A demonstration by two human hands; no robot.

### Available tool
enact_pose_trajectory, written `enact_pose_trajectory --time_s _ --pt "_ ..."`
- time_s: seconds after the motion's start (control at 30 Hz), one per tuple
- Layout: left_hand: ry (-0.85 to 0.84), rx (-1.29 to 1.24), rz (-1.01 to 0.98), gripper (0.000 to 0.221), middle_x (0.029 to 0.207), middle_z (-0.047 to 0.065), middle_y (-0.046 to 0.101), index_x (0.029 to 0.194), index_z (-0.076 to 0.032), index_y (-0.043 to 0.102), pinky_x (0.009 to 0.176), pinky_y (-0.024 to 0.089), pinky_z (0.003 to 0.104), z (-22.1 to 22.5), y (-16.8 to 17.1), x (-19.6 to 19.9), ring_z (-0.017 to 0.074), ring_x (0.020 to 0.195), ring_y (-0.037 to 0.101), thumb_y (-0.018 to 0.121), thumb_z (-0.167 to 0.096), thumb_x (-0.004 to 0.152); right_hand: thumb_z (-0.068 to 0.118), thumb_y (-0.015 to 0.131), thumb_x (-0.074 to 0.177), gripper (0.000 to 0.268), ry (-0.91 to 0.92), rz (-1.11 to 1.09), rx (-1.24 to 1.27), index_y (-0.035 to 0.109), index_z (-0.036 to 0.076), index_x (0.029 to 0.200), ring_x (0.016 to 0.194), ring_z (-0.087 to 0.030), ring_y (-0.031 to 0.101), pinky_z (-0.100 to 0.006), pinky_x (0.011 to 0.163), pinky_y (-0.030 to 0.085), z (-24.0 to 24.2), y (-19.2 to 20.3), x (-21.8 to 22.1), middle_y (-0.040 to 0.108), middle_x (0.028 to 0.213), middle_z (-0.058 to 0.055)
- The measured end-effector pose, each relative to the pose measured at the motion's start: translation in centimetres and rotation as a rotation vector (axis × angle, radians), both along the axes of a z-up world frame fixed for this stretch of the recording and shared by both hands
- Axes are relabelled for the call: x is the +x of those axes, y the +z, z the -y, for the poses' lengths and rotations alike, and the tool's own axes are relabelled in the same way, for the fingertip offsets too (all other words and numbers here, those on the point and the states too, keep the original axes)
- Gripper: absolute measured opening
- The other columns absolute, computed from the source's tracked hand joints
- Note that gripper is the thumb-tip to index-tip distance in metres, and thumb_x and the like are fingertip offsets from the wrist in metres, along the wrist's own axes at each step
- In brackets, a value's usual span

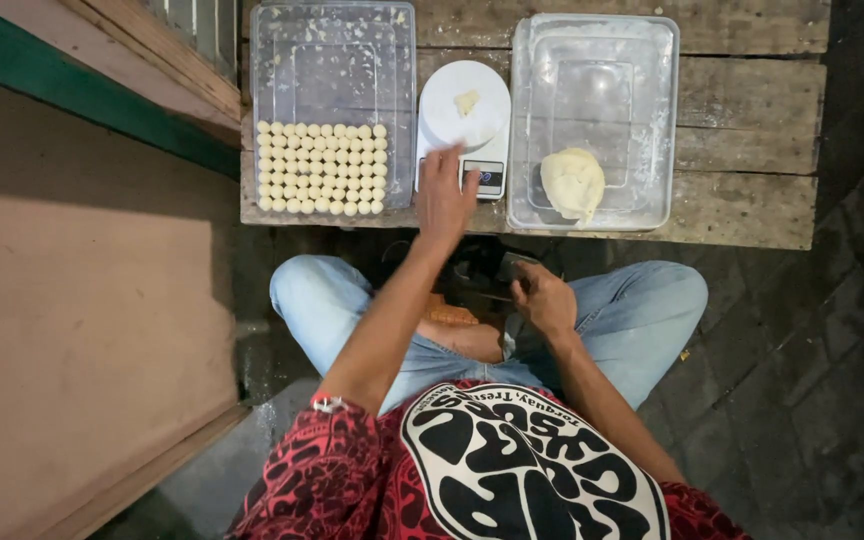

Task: Pinching off pieces of dough, weighing them on a digital scale for consistency, and rolling them into small balls by hand.

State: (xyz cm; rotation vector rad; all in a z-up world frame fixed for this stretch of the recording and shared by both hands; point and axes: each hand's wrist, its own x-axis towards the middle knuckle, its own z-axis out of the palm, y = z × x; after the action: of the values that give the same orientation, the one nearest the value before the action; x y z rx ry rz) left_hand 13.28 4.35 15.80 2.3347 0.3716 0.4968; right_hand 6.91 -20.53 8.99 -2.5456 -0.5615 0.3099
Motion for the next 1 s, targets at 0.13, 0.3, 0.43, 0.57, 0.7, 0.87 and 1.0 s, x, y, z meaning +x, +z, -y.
enact_pose_trajectory --time_s 0.13,0.3,0.43,0.57,0.7,0.87,1.0 --pt "0.025 0.197 -0.061 0.061 0.135 0.023 0.049 0.144 -0.001 0.053 0.100 0.054 0.054 -2.0 0.2 5.5 0.0466 0.126 0.053 0.080 -0.020 0.092 0.032 0.068 0.095 0.038 0.004 0.060 -0.004 0.071 0.018 0.130 0.098 -0.032 0.074 -0.043 0.080 0.060 -0.3 0.6 -0.4 0.076 0.109 -0.010" --pt "-0.084 0.380 -0.325 0.051 0.133 0.009 0.050 0.143 -0.016 0.056 0.092 0.055 0.049 -3.1 -3.7 9.3 0.0330 0.121 0.049 0.074 -0.027 0.097 0.030 0.068 0.094 0.037 -0.005 0.033 -0.020 0.071 0.018 0.129 0.095 -0.033 0.075 -0.044 0.078 0.061 -0.4 0.8 -0.3 0.076 0.106 -0.011" --pt "-0.088 0.380 -0.275 0.041 0.124 0.006 0.053 0.135 -0.017 0.062 0.087 0.058 0.043 -3.2 -5.6 10.3 0.0288 0.114 0.053 0.073 -0.022 0.096 0.034 0.066 0.095 0.036 -0.025 -0.019 -0.026 0.072 0.021 0.129 0.096 -0.032 0.074 -0.044 0.079 0.061 -0.6 1.3 -0.2 0.076 0.108 -0.008" --pt "-0.041 0.384 -0.162 0.046 0.130 0.010 0.048 0.131 -0.009 0.058 0.084 0.064 0.045 -3.1 -5.0 10.5 0.0337 0.113 0.056 0.079 -0.019 0.091 0.040 0.067 0.093 0.038 -0.036 -0.044 -0.040 0.072 0.026 0.128 0.098 -0.028 0.074 -0.041 0.080 0.060 -0.9 1.3 0.1 0.076 0.111 -0.004" --pt "-0.160 0.405 -0.156 0.038 0.124 0.007 0.057 0.131 -0.012 0.064 0.084 0.062 0.042 -3.6 -4.7 11.2 0.0300 0.112 0.056 0.073 -0.013 0.094 0.036 0.066 0.096 0.039 -0.023 -0.101 0.005 0.071 0.020 0.131 0.099 -0.034 0.074 -0.045 0.081 0.061 -0.6 1.7 0.1 0.076 0.111 -0.011" --pt "-0.163 0.269 -0.141 0.024 0.109 0.007 0.057 0.115 -0.012 0.071 0.083 0.060 0.037 -3.2 -5.4 11.4 0.0292 0.105 0.056 0.071 -0.005 0.092 0.035 0.067 0.095 0.039 -0.021 -0.106 0.012 0.071 0.022 0.131 0.099 -0.032 0.074 -0.044 0.082 0.060 -0.8 2.6 0.2 0.077 0.111 -0.008" --pt "-0.049 -0.251 -0.083 0.024 0.114 0.006 0.058 0.117 -0.012 0.071 0.088 0.062 0.038 -2.2 -2.7 9.6 0.0265 0.109 0.060 0.064 -0.002 0.096 0.037 0.063 0.098 0.038 -0.043 -0.064 0.061 0.070 0.019 0.132 0.099 -0.036 0.073 -0.049 0.082 0.059 -0.6 1.8 0.0 0.076 0.110 -0.013"
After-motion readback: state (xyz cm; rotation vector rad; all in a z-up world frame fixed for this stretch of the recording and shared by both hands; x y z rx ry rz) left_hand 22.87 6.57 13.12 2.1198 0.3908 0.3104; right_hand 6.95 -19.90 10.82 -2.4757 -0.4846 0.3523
